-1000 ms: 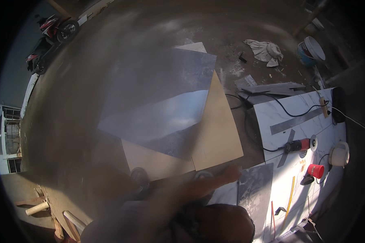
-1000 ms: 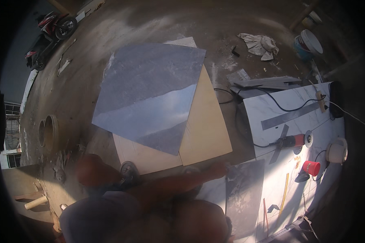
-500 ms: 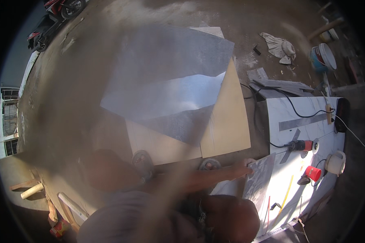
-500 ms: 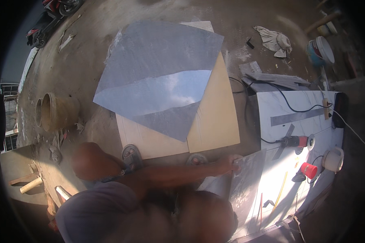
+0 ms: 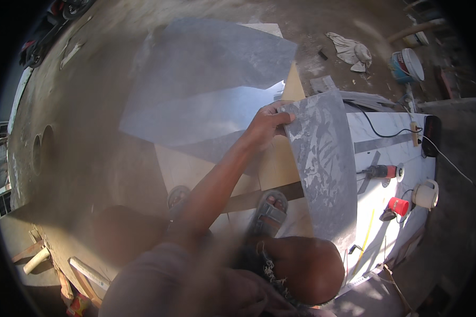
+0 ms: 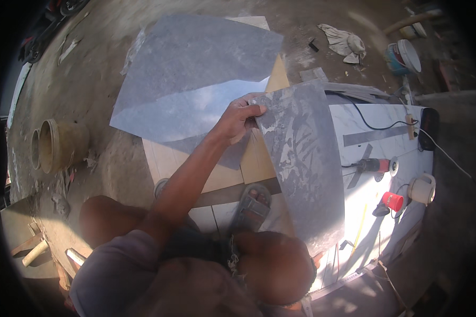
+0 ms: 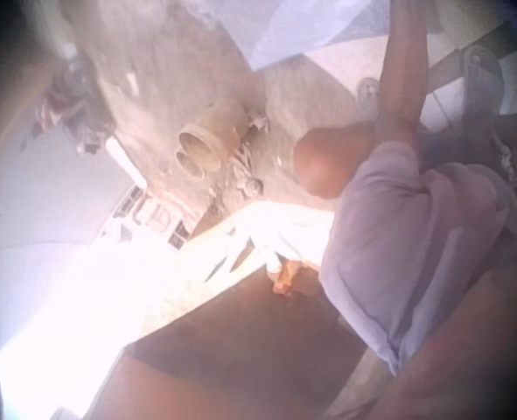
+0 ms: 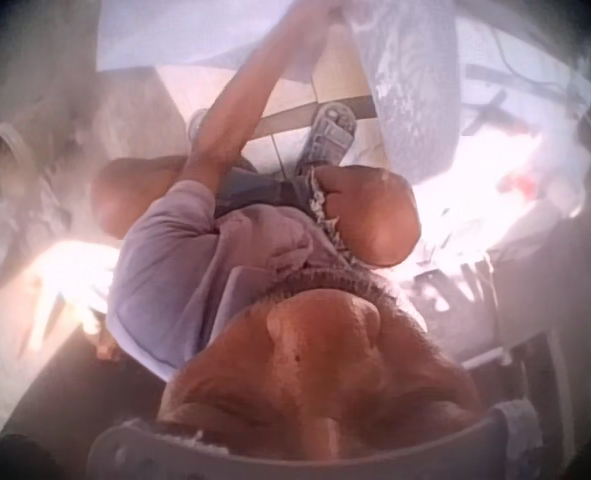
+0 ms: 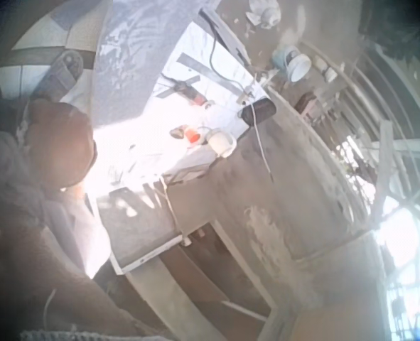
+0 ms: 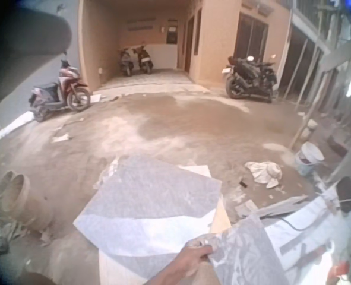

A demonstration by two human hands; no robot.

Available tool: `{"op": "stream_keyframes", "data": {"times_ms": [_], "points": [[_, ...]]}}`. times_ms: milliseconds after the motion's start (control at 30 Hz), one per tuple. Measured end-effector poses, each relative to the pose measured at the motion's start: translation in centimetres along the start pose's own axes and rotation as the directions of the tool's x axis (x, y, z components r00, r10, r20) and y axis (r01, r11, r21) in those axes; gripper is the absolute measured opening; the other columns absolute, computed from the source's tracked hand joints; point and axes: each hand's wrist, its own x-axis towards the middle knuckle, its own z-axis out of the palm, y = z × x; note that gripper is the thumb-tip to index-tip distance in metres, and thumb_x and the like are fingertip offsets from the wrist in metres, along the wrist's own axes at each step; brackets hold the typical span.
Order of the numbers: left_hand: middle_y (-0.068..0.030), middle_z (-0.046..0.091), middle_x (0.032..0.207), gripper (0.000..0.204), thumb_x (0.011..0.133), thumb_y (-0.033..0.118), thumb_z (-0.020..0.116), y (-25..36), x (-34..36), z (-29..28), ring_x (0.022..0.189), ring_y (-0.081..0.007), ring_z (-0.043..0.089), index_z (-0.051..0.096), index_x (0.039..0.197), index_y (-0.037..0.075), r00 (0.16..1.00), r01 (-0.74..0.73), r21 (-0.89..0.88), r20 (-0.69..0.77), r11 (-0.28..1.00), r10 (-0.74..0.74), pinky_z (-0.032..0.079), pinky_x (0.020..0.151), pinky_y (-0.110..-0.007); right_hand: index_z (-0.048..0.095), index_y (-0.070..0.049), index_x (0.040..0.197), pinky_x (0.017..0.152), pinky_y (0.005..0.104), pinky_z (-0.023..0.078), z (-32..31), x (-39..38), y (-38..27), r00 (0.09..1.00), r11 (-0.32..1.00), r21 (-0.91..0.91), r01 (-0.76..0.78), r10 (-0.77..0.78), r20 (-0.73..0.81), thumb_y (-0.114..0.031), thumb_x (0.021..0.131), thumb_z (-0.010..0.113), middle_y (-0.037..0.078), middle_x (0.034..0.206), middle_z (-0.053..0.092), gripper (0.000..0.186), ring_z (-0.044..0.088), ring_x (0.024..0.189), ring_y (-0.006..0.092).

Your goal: The person measures a large tile with a tape measure, marks it with a pencil, and aligns a smaller tile piece on top of it.

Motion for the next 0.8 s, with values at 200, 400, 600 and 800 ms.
{"op": "stream_keyframes", "data": {"times_ms": [200,400,600,800], "points": [[-0.0183,0.057,0.117,0.038,0.091,0.015,0.056,5.6,-0.6,-14.5,0.110,-0.0287,0.057,0.049,0.119,-0.009,0.928,-0.269,0.030,-0.258,0.963,0.268,0.046,0.098,-0.045,0.053,0.012,0.115,0.066,0.0368,0.051,5.3,-3.1,-6.8,0.986,0.977,0.208,0.051,-0.082,0.142,-0.052,0.092,0.050,0.020,0.103,0.062,0.068,0.063,0.086,0.0279],[-0.0182,0.052,0.130,0.042,0.094,0.020,0.049,7.1,-3.6,-27.6,0.122,-0.0327,0.049,0.045,0.128,-0.004,0.756,-0.224,0.747,-0.272,0.626,0.595,0.036,0.106,-0.048,0.056,0.009,0.102,0.055,0.0316,0.046,11.4,-11.0,-15.4,0.875,0.911,0.397,0.110,-0.279,0.397,-0.047,0.097,0.045,0.013,0.091,0.059,0.057,0.058,0.075,0.0191],[-0.0174,0.050,0.133,0.041,0.095,0.021,0.047,5.2,-1.9,-28.5,0.124,-0.0337,0.047,0.044,0.130,-0.001,0.824,-0.377,-0.147,-0.504,0.914,0.259,0.034,0.107,-0.049,0.057,0.009,0.104,0.081,0.0389,0.043,15.1,-5.1,-12.3,0.927,0.968,0.188,0.164,-0.216,0.305,-0.043,0.097,0.047,0.018,0.101,0.059,0.054,0.055,0.091,0.0250],[-0.0179,0.049,0.133,0.042,0.097,0.022,0.046,4.0,-1.3,-35.6,0.125,-0.0339,0.046,0.043,0.131,-0.002,0.781,-0.248,0.319,-0.493,0.915,0.384,0.035,0.108,-0.049,0.058,0.012,0.101,0.077,0.0402,0.043,17.5,-6.1,-13.3,0.915,0.965,0.132,0.228,-0.259,0.310,-0.042,0.096,0.048,0.020,0.093,0.060,0.055,0.056,0.085,0.0268]]}}
